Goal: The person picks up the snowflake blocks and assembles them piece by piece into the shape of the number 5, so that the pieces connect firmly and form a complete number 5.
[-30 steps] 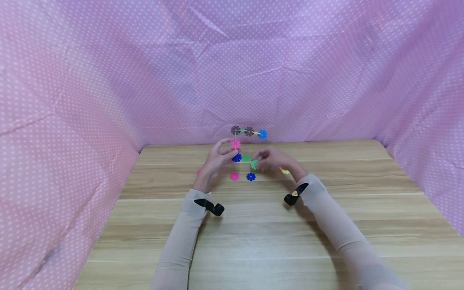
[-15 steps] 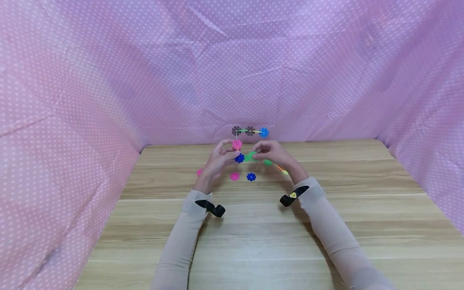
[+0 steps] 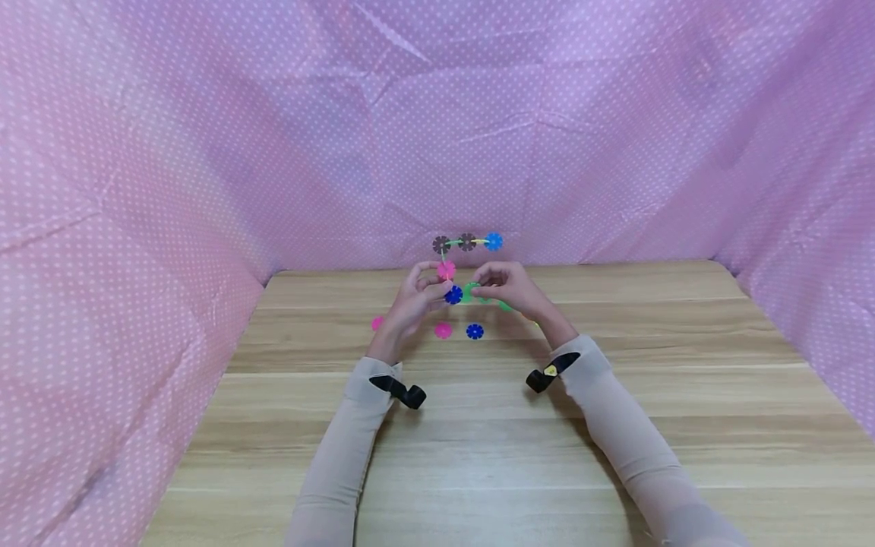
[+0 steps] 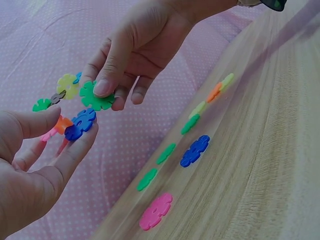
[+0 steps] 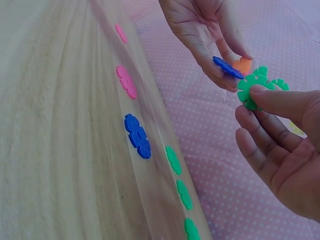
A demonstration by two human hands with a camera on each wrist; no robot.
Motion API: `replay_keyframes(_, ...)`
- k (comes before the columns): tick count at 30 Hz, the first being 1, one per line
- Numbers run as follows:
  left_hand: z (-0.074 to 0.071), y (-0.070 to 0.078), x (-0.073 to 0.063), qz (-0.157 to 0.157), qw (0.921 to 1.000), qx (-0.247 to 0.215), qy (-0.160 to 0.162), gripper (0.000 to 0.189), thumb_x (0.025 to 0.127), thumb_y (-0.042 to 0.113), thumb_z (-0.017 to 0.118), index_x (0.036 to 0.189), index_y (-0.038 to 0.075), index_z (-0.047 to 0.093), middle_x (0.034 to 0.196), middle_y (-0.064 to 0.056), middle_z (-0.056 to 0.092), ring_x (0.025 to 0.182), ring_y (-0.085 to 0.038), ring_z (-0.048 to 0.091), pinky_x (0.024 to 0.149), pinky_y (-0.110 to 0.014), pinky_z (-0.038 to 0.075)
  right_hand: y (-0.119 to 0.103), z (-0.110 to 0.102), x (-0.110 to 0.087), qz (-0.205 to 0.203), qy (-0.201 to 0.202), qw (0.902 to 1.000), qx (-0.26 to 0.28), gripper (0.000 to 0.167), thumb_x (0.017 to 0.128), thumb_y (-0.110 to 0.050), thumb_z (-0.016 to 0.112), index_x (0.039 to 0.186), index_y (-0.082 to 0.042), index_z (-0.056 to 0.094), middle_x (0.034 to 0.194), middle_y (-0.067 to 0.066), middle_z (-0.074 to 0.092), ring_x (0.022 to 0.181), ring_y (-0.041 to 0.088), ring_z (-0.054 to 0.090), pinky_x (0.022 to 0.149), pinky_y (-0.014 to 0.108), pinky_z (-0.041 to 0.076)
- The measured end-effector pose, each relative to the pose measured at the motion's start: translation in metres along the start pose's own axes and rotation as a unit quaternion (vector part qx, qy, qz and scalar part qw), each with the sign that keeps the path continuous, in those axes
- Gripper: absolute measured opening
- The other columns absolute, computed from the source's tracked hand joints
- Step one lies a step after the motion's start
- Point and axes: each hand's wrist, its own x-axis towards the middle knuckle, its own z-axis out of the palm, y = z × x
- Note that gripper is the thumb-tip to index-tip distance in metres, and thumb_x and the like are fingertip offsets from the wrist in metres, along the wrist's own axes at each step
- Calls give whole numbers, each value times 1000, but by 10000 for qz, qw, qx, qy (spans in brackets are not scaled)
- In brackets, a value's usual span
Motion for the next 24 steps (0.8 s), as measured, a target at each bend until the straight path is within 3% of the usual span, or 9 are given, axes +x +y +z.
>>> replay_keyframes(5,1,0,0,5,10000,-70,31,43,99,3,63,136,13,44,124,-16,59,87,-11,69,86,-28,61,-19,3,-7,-86,9,10000,1,17,91,3,73,104,12,68,92,11,72,81,11,67,70,21,60)
replay_keyframes(9,2,0,0,53,10000,-67,45,44,99,2,63,137,11,43,115,-10,63,87,-10,70,87,-29,61,-26,4,-9,-165,32,9999,-5,16,90,4,73,102,12,68,93,14,73,83,14,68,70,22,60)
replay_keyframes(12,3,-1,0,66,9999,-41,84,44,99,2,63,138,10,43,116,-14,64,86,-9,70,92,-34,60,-18,4,-6,-181,110,9998,9,14,89,5,73,100,12,69,93,15,74,83,14,68,71,22,60)
replay_keyframes(17,5,-2,1,21,9998,70,207,46,98,1,63,139,10,45,129,-27,60,83,-10,70,106,-57,52,-1,5,1,-155,298,9994,3,13,87,6,75,98,12,71,93,17,75,81,11,69,72,24,62)
replay_keyframes(20,6,-2,1,28,9995,95,310,46,97,1,64,139,11,48,127,-23,62,82,-11,70,108,-65,46,2,7,1,-205,414,9989,-38,13,86,5,77,97,11,73,92,16,76,80,9,70,74,30,64)
replay_keyframes(24,6,-2,1,69,9993,30,378,46,96,-1,66,137,11,50,118,-16,66,82,-12,71,108,-64,47,2,8,1,-346,567,9977,-112,12,86,3,78,96,9,74,92,16,76,80,12,71,76,34,65)
